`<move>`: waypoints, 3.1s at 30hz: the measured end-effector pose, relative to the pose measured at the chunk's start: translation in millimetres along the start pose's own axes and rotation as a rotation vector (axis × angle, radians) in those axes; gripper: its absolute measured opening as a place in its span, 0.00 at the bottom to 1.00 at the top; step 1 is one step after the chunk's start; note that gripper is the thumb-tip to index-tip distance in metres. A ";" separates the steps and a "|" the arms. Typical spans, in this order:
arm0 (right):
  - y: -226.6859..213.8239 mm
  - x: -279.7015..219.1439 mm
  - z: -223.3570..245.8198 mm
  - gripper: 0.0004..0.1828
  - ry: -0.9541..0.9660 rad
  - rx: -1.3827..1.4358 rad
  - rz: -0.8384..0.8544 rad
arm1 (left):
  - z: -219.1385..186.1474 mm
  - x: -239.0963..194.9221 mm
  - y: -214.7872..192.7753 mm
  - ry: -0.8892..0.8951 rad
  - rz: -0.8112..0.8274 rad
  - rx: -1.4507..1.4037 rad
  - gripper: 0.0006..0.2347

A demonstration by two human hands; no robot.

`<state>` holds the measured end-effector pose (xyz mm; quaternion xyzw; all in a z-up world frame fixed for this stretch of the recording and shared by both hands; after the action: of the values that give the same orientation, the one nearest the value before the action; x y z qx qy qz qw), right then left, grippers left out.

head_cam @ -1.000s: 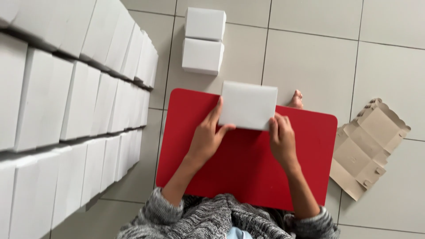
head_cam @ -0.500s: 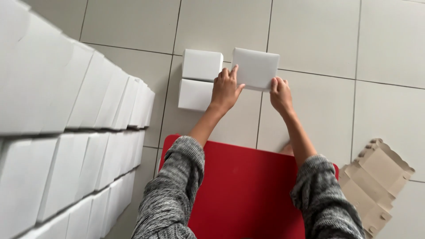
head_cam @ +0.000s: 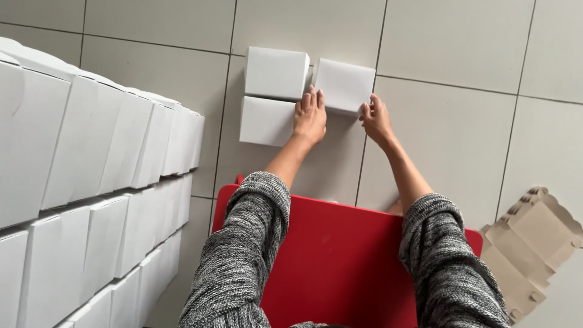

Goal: The person assembles flat cardboard sheets into white rectangular boxes by folding and interlocking the tabs. They place each completed box on the floor next to a stack of finished units.

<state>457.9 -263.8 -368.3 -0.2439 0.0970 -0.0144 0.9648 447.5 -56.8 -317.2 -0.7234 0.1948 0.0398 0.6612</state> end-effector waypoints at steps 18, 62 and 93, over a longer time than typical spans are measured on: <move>5.6 -8.6 24.9 0.25 -0.014 0.013 -0.020 | 3.8 -2.1 0.3 -0.033 0.097 -0.008 0.44; 3.8 -5.8 27.9 0.24 0.030 -0.049 -0.052 | 117.7 -17.6 -50.2 -0.501 0.028 -0.410 0.52; -10.9 -7.8 35.2 0.24 0.077 0.064 -0.173 | 156.0 -16.4 -5.6 -0.793 0.042 -0.359 0.67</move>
<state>457.3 -256.4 -331.4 -0.2195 0.1122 -0.1103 0.9628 465.5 98.9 -325.8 -0.7515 -0.0696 0.3614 0.5475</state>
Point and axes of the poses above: each hand's wrist, its own x-axis towards the middle knuckle, its own y-axis out of the palm, z = x × y, the point moved 6 cm from there along x, towards the middle knuckle, and after that the axes turned 6 degrees about -z, right-handed, at the moved point
